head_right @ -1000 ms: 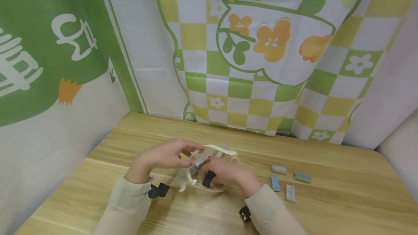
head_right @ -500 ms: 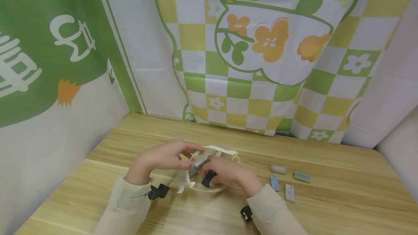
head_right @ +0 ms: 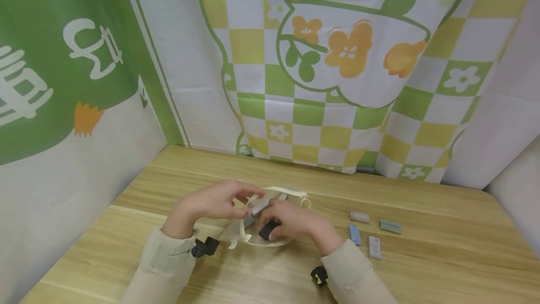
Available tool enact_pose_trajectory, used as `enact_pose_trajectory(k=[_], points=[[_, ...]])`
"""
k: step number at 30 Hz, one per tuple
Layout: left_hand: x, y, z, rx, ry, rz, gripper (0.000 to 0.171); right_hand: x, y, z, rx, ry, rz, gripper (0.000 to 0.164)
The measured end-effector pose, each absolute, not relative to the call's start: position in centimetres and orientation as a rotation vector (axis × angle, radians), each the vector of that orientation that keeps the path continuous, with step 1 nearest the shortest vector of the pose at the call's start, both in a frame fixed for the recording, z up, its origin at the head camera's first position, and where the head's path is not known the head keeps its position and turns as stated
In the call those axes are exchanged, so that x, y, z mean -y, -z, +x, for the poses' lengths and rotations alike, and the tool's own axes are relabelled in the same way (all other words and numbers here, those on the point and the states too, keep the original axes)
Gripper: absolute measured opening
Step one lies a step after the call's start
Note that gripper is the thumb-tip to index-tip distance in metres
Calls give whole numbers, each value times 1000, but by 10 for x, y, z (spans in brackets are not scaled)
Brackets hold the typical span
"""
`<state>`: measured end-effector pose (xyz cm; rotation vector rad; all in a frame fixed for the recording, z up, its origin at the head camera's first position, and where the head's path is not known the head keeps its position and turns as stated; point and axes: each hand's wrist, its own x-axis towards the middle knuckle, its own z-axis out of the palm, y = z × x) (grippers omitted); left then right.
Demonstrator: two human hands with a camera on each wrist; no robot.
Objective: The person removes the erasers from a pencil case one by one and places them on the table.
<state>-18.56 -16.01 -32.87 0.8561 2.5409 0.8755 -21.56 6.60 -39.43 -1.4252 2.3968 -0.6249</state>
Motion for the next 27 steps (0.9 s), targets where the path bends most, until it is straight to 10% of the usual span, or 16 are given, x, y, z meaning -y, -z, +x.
enact_pose_trajectory(k=[27], points=[[158, 328, -185, -2565, -835, 846, 53, -72, 394, -209, -2372, 800, -1398, 23]])
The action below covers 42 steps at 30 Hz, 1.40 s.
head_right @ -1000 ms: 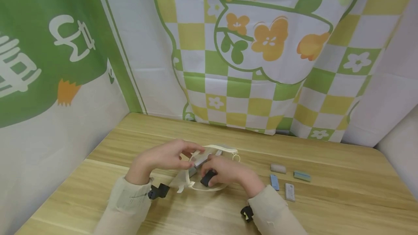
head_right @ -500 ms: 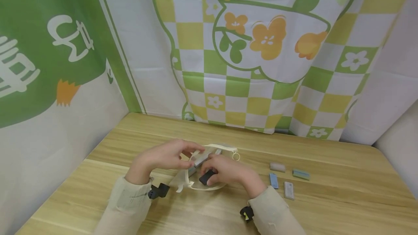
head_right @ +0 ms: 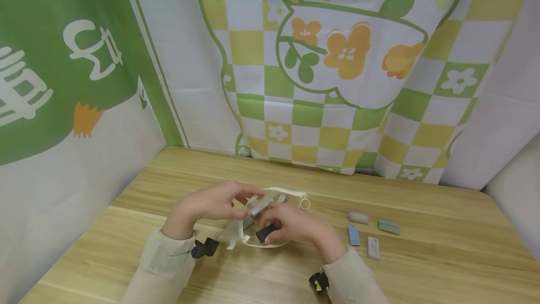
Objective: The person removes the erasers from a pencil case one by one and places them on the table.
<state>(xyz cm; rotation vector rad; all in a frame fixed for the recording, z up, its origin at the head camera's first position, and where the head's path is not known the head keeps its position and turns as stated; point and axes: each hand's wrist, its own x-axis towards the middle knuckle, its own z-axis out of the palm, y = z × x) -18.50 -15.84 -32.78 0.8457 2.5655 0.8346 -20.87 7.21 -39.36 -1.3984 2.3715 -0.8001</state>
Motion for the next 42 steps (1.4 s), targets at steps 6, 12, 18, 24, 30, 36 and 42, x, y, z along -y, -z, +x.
enact_pose_trajectory(k=[6, 12, 18, 24, 30, 36, 42], points=[[158, 328, -185, -2569, -828, 863, 53, -75, 392, -205, -2362, 849, -1378, 21], [158, 326, -183, -2571, -829, 865, 53, -77, 390, -201, -2336, 898, -1313, 22], [157, 325, -183, -2569, -831, 853, 54, -81, 389, -198, -2356, 901, -1287, 22], [157, 327, -183, -2574, -821, 857, 54, -84, 388, -196, -2357, 917, -1287, 21], [156, 327, -185, -2571, -820, 889, 55, -88, 385, -194, -2375, 927, -1292, 22], [156, 326, -186, -2572, -812, 892, 56, -91, 379, -191, -2377, 957, -1303, 21], [158, 326, -185, -2575, -816, 881, 56, -93, 371, -190, -2369, 971, -1321, 18]])
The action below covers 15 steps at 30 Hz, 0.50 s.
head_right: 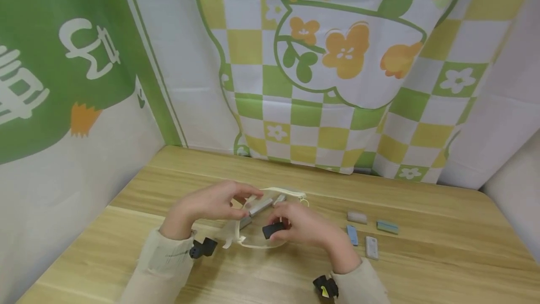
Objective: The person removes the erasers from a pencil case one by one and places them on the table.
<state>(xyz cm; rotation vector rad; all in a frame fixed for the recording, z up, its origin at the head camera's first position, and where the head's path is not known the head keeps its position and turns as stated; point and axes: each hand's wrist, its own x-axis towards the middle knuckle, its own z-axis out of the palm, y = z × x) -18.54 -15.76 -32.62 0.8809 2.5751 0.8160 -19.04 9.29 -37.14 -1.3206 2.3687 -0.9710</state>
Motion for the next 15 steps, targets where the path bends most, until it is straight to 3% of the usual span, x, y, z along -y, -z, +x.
enact_pose_trajectory(k=[15], points=[[158, 327, -186, -2569, -834, 880, 57, -100, 359, -189, -2408, 968, -1349, 17]])
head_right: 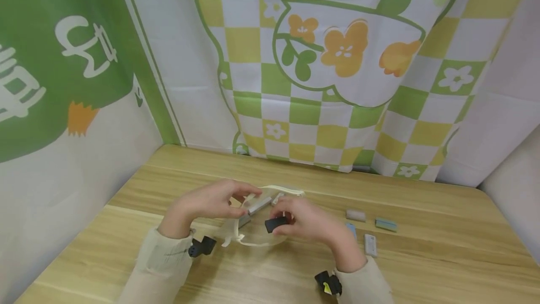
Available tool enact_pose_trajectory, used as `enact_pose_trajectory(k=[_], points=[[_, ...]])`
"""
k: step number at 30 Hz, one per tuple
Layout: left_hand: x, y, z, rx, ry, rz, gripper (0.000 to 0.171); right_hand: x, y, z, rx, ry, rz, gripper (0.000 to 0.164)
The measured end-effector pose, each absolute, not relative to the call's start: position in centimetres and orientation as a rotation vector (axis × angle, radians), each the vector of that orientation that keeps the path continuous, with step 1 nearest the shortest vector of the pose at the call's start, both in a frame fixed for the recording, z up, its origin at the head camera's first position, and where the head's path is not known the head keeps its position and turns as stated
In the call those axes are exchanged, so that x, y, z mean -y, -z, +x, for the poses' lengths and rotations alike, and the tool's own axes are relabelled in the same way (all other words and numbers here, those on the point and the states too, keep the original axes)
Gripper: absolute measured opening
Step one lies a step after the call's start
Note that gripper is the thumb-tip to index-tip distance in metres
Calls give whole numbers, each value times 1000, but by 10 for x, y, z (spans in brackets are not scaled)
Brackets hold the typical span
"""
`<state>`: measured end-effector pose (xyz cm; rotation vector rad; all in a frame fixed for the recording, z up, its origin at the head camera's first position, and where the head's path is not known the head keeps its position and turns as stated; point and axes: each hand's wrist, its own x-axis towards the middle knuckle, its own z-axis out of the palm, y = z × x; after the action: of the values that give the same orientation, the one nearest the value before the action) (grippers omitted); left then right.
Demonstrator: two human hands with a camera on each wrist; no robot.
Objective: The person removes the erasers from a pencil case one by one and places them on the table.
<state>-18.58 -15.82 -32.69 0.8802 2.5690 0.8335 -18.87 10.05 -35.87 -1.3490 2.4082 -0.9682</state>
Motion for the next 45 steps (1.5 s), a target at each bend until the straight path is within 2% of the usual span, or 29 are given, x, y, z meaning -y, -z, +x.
enact_pose_trajectory(k=[45], points=[[158, 326, -185, -2563, -833, 822, 57, -143, 349, -179, -2554, 929, -1294, 16]])
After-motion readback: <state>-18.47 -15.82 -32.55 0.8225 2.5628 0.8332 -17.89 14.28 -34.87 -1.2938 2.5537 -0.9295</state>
